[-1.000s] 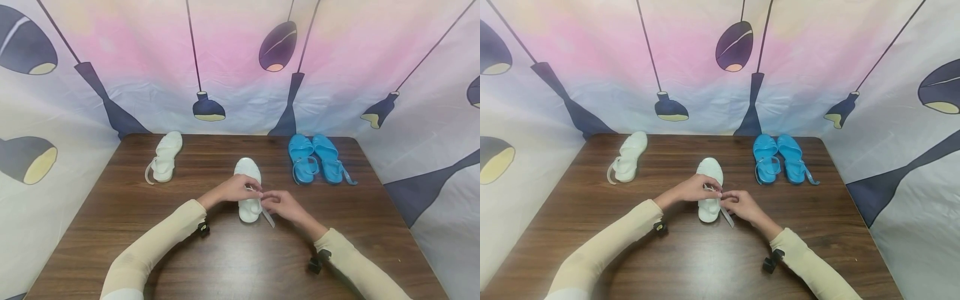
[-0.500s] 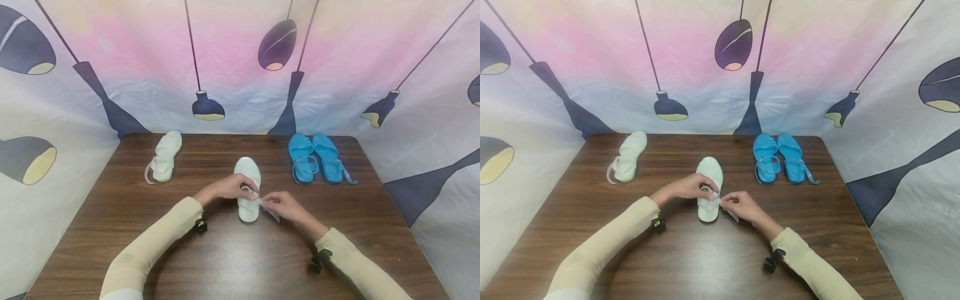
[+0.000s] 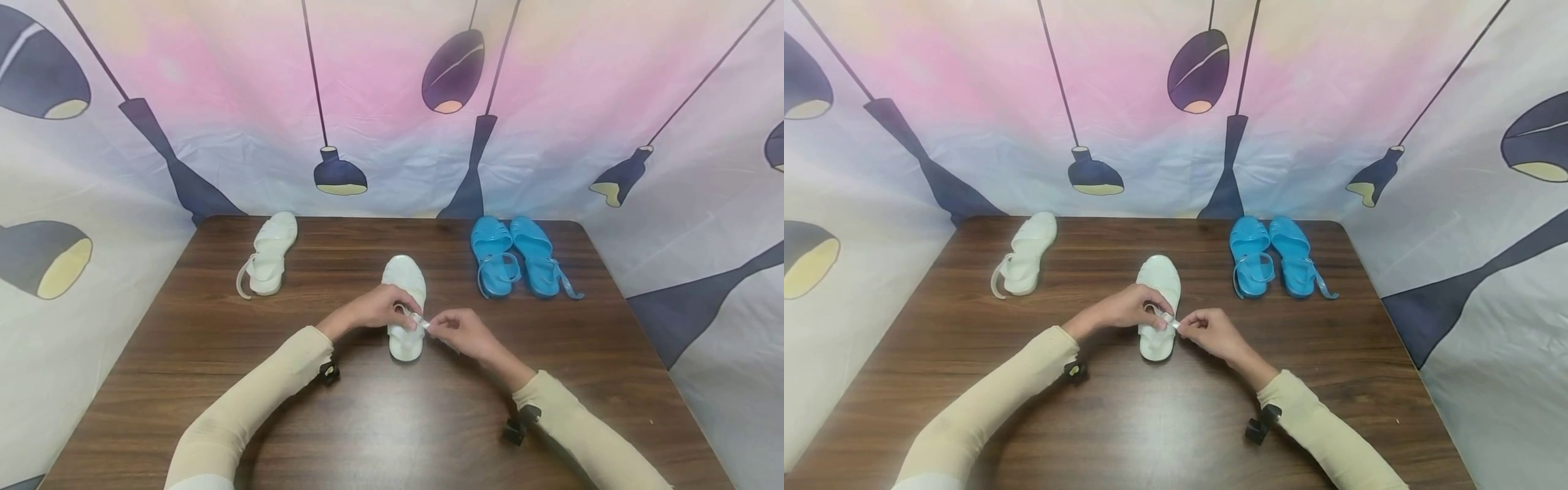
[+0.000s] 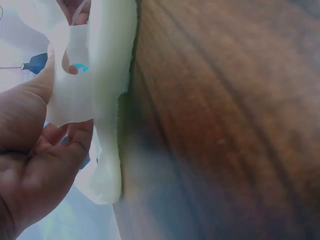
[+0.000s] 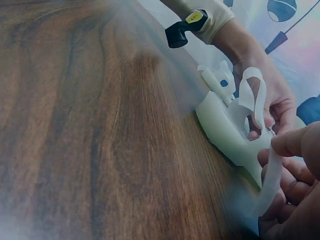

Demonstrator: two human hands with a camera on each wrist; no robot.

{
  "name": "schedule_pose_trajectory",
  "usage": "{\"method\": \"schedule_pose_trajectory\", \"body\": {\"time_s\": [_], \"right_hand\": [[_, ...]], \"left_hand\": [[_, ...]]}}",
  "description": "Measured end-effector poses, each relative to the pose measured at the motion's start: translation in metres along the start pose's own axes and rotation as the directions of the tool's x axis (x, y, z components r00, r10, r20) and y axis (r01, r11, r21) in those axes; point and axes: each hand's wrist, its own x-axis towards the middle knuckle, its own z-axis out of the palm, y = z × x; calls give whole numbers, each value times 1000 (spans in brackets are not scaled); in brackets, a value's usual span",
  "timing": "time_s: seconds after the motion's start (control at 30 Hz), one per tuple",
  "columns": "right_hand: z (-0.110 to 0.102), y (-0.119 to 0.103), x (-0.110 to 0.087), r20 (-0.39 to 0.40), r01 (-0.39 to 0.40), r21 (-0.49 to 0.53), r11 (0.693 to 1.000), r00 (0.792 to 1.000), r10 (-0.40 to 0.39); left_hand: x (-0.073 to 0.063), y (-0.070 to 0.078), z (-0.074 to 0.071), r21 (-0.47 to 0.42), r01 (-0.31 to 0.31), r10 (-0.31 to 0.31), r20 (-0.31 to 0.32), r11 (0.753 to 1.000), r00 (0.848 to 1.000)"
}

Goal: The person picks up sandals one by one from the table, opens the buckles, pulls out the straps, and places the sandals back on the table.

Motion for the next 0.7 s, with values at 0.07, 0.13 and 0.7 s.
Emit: {"method": "schedule_pose_trajectory", "body": {"time_s": [0.07, 0.13, 0.7], "right_hand": [[1, -1, 0, -9, -2, -12, 1000, 1000, 2], [1, -2, 1, -14, -13, -15, 1000, 1000, 13], [4, -9, 7, -27, 11, 8, 1000, 1000, -11]], "left_hand": [[-2, -1, 2, -4, -8, 7, -23, 1000, 1000], [-3, -2, 3, -11, -8, 8, -41, 1000, 999], [-6, 0, 9, -24, -37, 35, -77, 999, 996]]}}
